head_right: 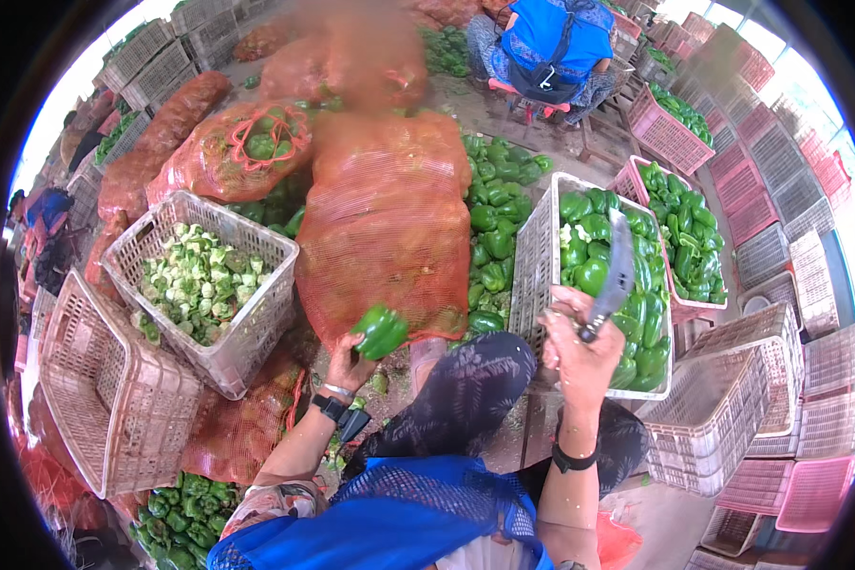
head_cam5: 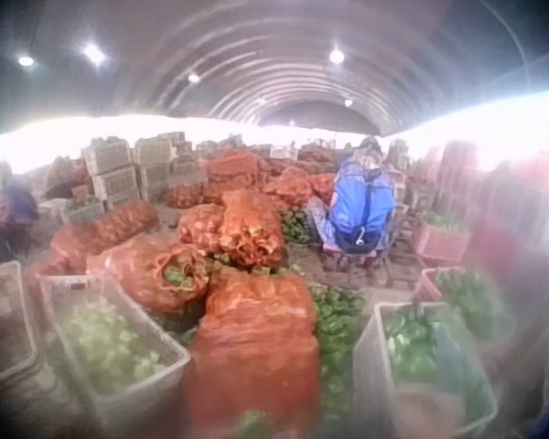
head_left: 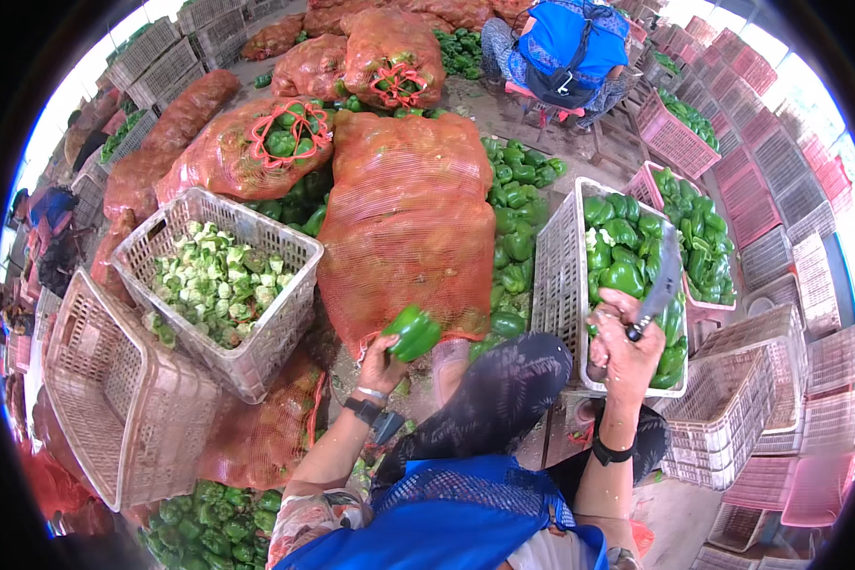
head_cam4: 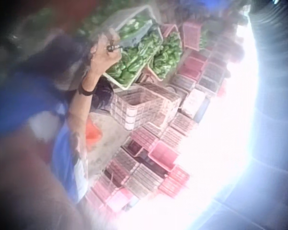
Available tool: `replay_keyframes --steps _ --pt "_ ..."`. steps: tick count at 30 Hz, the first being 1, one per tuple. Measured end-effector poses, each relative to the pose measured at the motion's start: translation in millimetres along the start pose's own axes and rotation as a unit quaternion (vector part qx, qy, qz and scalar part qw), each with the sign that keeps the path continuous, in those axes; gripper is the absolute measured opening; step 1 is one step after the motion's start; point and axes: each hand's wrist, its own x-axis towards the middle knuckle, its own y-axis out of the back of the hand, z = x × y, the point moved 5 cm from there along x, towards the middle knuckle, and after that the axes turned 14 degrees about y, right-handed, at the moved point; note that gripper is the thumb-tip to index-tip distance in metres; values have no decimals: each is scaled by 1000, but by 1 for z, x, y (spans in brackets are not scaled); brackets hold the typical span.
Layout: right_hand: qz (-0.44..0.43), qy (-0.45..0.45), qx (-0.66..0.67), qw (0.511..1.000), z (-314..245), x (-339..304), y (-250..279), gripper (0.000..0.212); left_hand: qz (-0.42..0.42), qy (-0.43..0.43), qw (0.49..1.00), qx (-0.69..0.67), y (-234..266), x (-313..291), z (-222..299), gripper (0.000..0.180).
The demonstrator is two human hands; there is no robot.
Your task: The person cleans and sorts green peppers by using a knife to remove stems and damaged parts before placing them into plastic crates.
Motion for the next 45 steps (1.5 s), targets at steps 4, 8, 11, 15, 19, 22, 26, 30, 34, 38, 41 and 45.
replay_keyframes --steps 4,8,11,15,19,22,26,30,34,38,41,45 --pt "-88 20 -50 995 -5 -13 -32 33 -150 -23 988 23 -107 -2 12 69" --pt "-135 55 -165 976 8 -19 -41 65 -265 -46 960 83 -234 -33 -2 90" --pt "-26 43 44 998 -5 -18 -20 80 -287 -14 945 155 -264 -30 -21 97" --pt "-64 110 49 991 -28 -15 20 89 -309 -15 888 340 -290 -26 -23 95" --pt "-85 124 8 989 -32 -20 49 98 -347 -237 716 557 -325 -39 -23 90" --pt "-82 100 48 990 -28 -24 60 102 -336 -330 613 634 -332 -44 -29 78" --pt "-60 138 12 988 -28 -28 68 88 -314 -371 633 603 -330 -37 -42 65" --pt "-48 155 -127 978 -24 -35 72 63 -310 -394 653 568 -328 -32 -44 60" --pt "-19 194 -190 962 -18 -34 78 61 -360 -367 627 585 -341 -31 -38 51" --pt "-15 194 -187 963 -9 -35 88 58 -411 -295 626 593 -347 -26 -44 47" --pt "-3 249 -182 951 -21 -30 82 54 -366 -322 637 598 -343 -25 -46 42" --pt "49 307 -372 875 -62 -36 67 52 -270 -420 653 570 -341 -24 -46 41"
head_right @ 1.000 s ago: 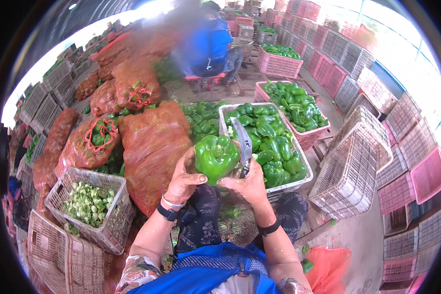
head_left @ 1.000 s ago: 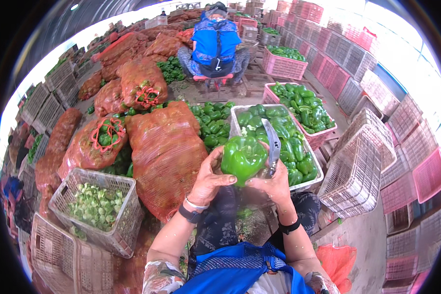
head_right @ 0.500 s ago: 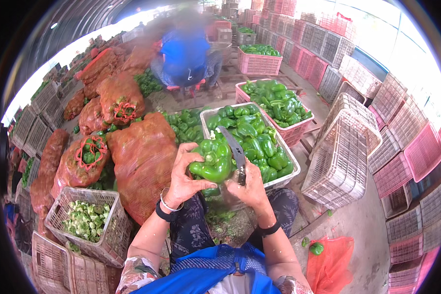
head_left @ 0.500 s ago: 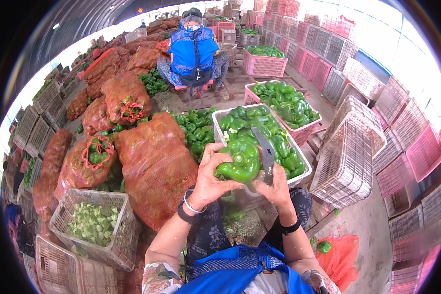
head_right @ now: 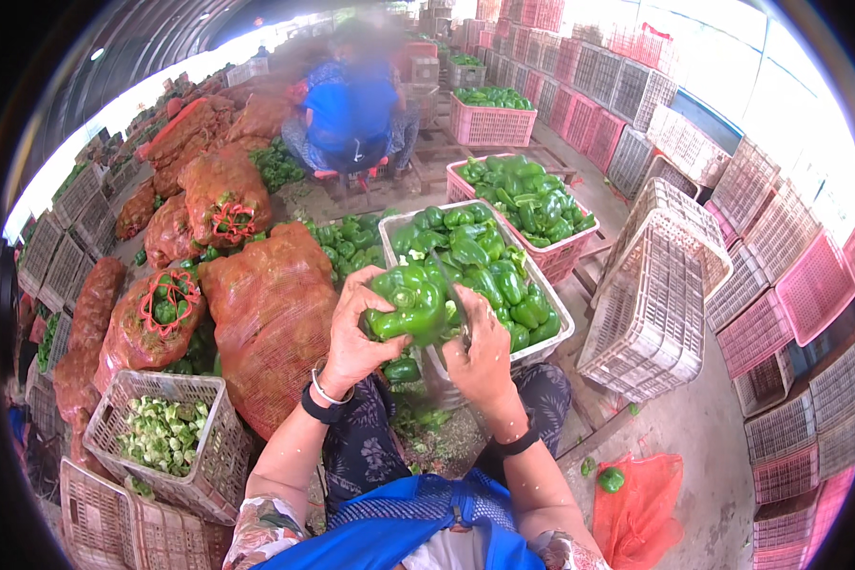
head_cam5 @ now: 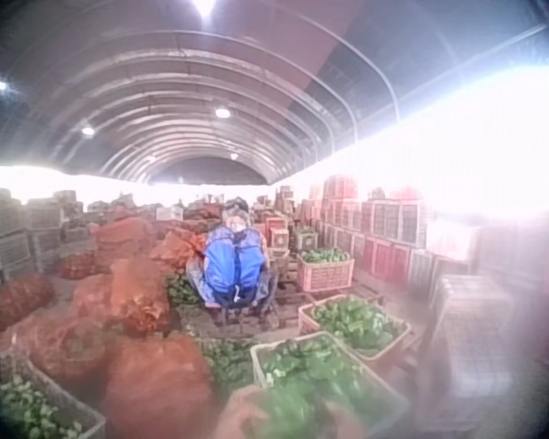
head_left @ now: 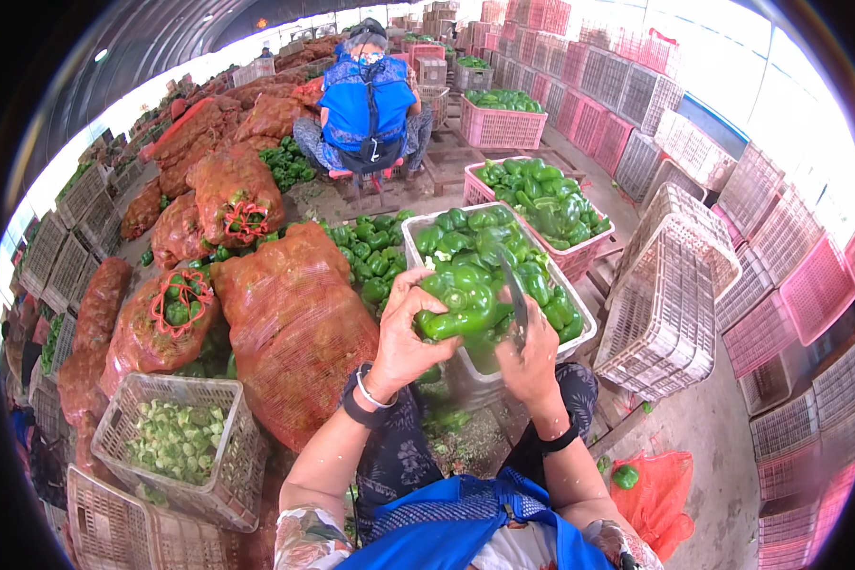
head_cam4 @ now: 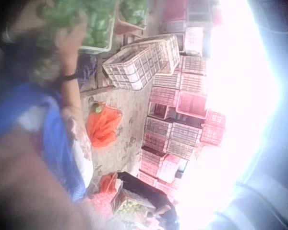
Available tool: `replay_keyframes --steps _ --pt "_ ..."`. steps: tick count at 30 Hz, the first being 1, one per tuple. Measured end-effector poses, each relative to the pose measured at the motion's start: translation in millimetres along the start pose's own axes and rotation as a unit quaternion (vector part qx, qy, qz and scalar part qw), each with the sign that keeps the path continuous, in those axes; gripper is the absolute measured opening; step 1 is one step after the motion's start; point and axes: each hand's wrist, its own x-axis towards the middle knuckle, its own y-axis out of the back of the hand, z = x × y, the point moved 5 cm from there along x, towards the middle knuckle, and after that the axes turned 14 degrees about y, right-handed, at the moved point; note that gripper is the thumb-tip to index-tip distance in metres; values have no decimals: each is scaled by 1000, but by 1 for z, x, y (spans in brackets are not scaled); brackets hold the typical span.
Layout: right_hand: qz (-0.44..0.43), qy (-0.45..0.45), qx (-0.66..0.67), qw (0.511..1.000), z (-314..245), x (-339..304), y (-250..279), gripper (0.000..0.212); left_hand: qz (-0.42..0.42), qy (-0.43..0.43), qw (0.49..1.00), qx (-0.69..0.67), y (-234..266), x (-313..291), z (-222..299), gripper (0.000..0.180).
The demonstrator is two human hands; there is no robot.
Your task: The person cleans and sorts green peppers by using a knife to remove stems and damaged parts before placing them into plastic crates.
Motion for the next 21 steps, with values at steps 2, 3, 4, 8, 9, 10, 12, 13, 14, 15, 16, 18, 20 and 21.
replay_keyframes --steps 2,3,4,8,9,10,12,13,14,15,16,18,20,21 --pt "-43 -31 1 999 -3 -7 -5 50 54 -30 998 32 3 2 2 42" --pt "-64 -46 1 997 -4 -11 -7 49 69 -33 996 42 3 3 2 41" --pt "-87 -52 -10 995 -4 -13 -12 41 84 -36 994 52 4 3 1 40" --pt "-126 -65 -27 990 11 -25 -30 31 105 -31 992 59 3 3 8 36" --pt "-123 -68 -27 990 14 -27 -33 30 99 -27 994 37 4 3 7 37" --pt "-120 -72 -27 990 17 -30 -35 30 93 -23 995 14 5 3 6 38" --pt "-110 -73 -24 991 20 -34 -38 29 83 -7 996 -36 8 2 2 38" --pt "-104 -70 -22 992 19 -35 -39 28 78 5 995 -64 9 1 -1 38" --pt "-97 -68 -19 993 19 -37 -40 27 73 17 993 -92 10 0 -3 39" --pt "-102 -67 -25 992 24 -43 -43 26 69 50 982 -167 10 0 -5 39" --pt "-105 -66 -32 992 32 -49 -43 25 62 80 965 -241 9 2 -4 39" --pt "-110 -66 -45 991 40 -60 -43 24 42 101 943 -314 14 5 0 41" --pt "-113 -67 -57 990 43 -66 -42 23 35 140 914 -380 17 5 -4 44" --pt "-158 -80 -89 980 48 -72 -44 23 34 160 897 -411 20 3 -8 45"
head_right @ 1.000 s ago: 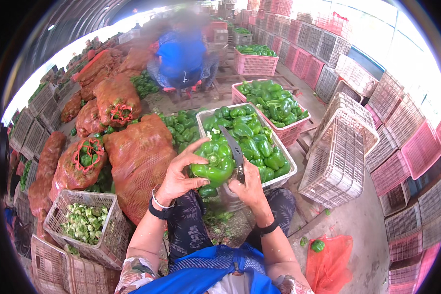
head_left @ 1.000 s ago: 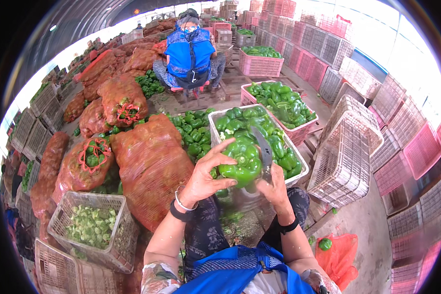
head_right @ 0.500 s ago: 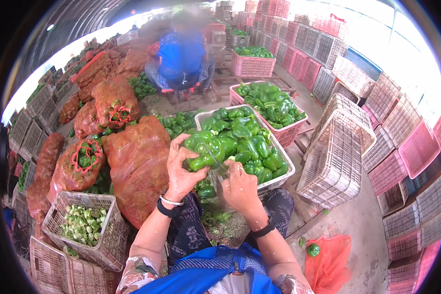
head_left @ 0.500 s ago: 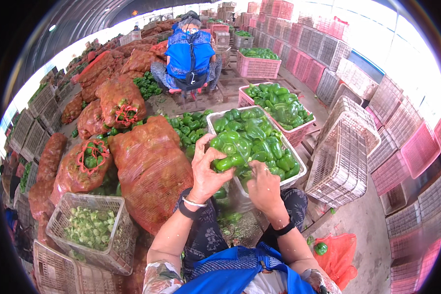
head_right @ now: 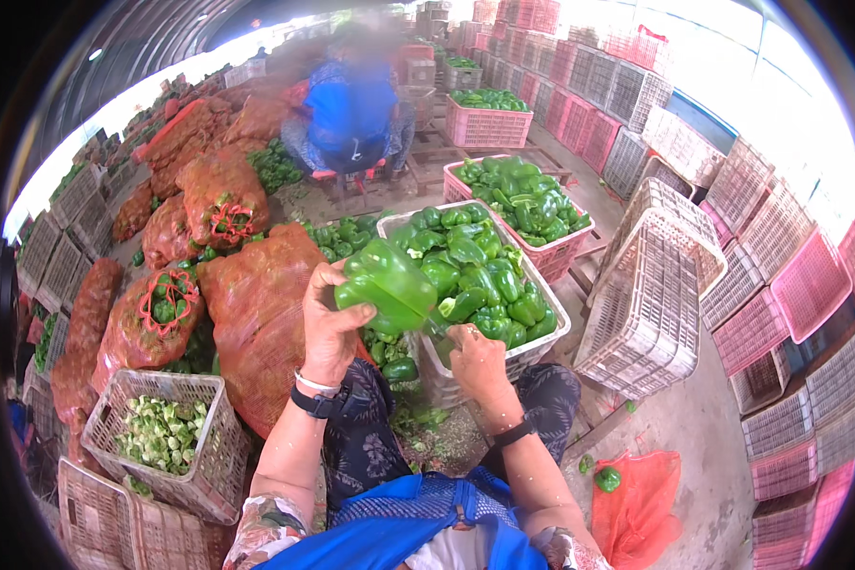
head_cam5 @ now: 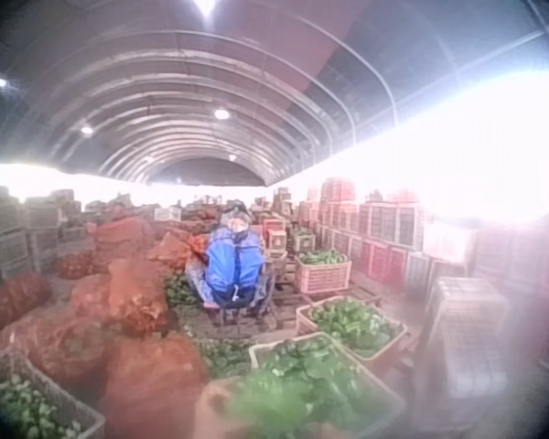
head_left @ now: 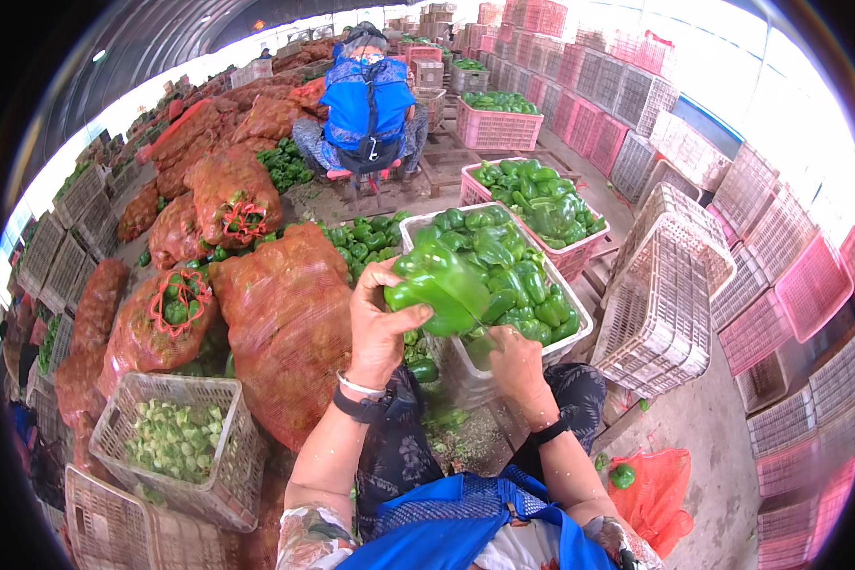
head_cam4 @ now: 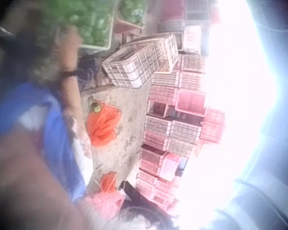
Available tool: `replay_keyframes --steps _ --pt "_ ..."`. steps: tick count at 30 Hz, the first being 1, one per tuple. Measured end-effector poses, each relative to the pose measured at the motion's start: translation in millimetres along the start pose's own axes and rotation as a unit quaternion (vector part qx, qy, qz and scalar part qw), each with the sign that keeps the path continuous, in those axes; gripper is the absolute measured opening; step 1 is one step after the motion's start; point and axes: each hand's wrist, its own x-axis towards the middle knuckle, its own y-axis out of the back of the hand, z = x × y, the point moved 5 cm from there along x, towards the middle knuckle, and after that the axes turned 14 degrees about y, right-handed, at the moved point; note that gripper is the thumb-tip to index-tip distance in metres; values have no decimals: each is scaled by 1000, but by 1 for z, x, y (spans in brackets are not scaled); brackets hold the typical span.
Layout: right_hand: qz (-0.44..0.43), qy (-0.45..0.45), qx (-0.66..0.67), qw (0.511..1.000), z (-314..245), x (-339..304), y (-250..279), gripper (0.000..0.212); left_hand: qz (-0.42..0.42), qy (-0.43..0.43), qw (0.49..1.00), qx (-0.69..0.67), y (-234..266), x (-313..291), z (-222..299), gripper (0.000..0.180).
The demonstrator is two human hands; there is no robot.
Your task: The person cleans and sorts green peppers by using a knife to remove stems and damaged parts before placing them into plastic crates.
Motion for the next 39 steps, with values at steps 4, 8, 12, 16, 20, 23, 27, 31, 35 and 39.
replay_keyframes --steps 4,8,12,16,20,23,27,31,35,39 --pt "8 -33 41 999 34 -8 8 32 -43 68 987 -136 0 -1 3 42" --pt "79 -80 371 922 -12 30 36 59 -20 121 991 -44 10 -8 -13 42" --pt "36 67 296 952 -48 60 58 76 -47 151 987 18 5 -14 -34 42" --pt "-18 -19 369 929 -35 49 46 73 -70 191 979 17 3 -14 -47 38" --pt "31 -63 462 884 -20 37 33 58 -64 248 966 -42 4 -16 -63 35" --pt "53 -73 493 865 -10 31 29 52 -90 261 957 -92 7 -13 -73 36" --pt "136 -167 675 705 3 20 19 50 -67 264 934 -230 3 -10 -80 51" --pt "221 -154 746 609 3 15 8 51 -5 267 911 -314 7 -10 -99 60" --pt "290 -142 768 553 17 -1 13 44 17 190 926 -326 6 2 -92 63" --pt "320 -268 444 793 71 -21 77 51 28 166 920 -355 49 13 -80 54"
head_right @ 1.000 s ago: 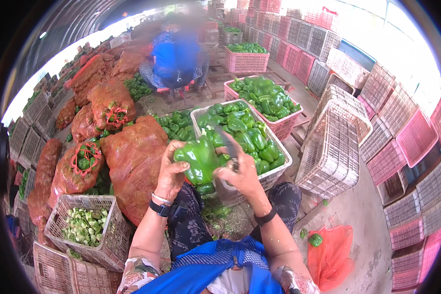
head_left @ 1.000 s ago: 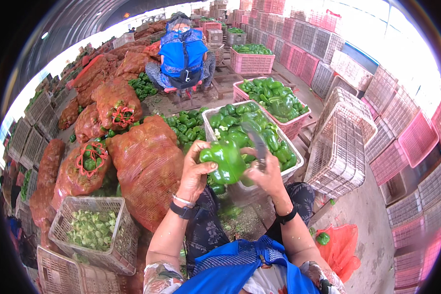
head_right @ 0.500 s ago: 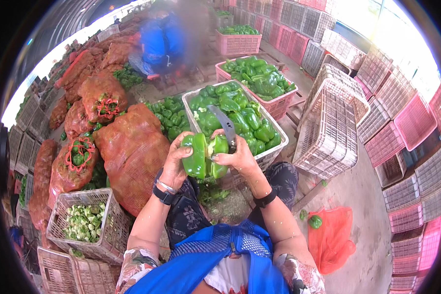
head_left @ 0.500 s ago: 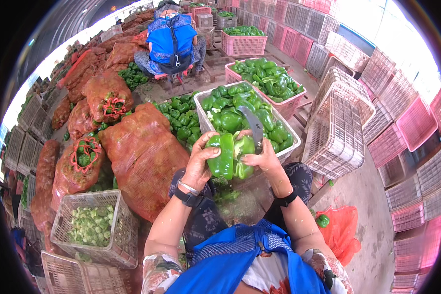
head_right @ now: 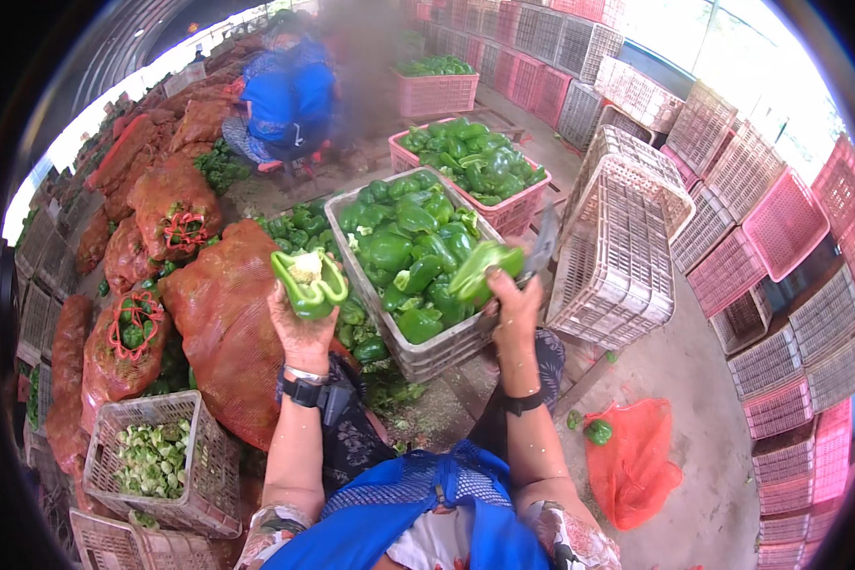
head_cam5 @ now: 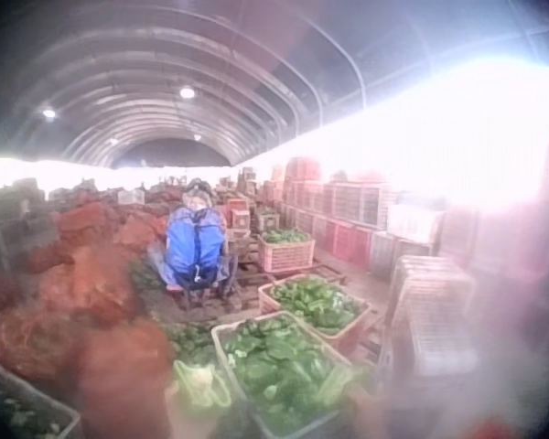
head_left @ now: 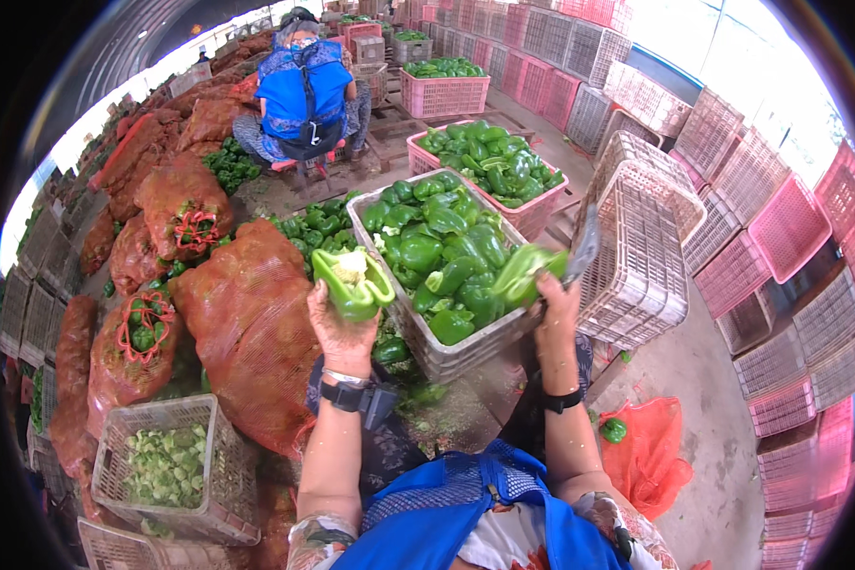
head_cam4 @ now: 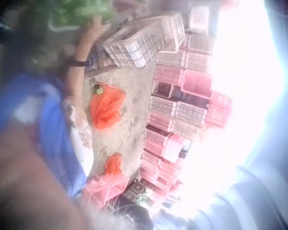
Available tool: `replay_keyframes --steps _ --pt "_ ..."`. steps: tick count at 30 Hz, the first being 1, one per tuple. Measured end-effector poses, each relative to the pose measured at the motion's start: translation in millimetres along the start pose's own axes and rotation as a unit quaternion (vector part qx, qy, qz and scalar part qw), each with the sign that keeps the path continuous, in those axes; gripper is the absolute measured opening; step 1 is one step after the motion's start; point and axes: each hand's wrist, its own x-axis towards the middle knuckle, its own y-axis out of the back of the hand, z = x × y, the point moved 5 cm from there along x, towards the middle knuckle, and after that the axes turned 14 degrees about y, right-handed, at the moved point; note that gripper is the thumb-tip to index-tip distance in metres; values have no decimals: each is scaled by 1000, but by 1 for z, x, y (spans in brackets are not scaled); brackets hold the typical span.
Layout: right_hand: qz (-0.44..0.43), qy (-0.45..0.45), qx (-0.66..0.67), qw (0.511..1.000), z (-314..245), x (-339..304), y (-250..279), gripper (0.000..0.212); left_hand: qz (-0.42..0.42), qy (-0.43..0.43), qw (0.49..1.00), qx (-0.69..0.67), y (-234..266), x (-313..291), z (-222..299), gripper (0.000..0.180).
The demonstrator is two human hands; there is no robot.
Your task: The person cleans and sorts green peppers by using a knife to remove stems and damaged parts before placing them into plastic crates.
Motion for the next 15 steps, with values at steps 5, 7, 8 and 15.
replay_keyframes --steps 5,7,8,15 --pt "-1 243 -492 836 -72 52 17 76 -82 78 994 -2 -9 6 -29 60" --pt "-26 152 -595 789 -69 55 5 77 -67 84 994 5 -3 7 -34 61" --pt "-29 149 -601 785 -59 54 1 76 -62 80 995 20 0 7 -33 59" --pt "-23 183 -551 814 -10 83 0 78 -13 54 998 19 3 -3 -33 53"
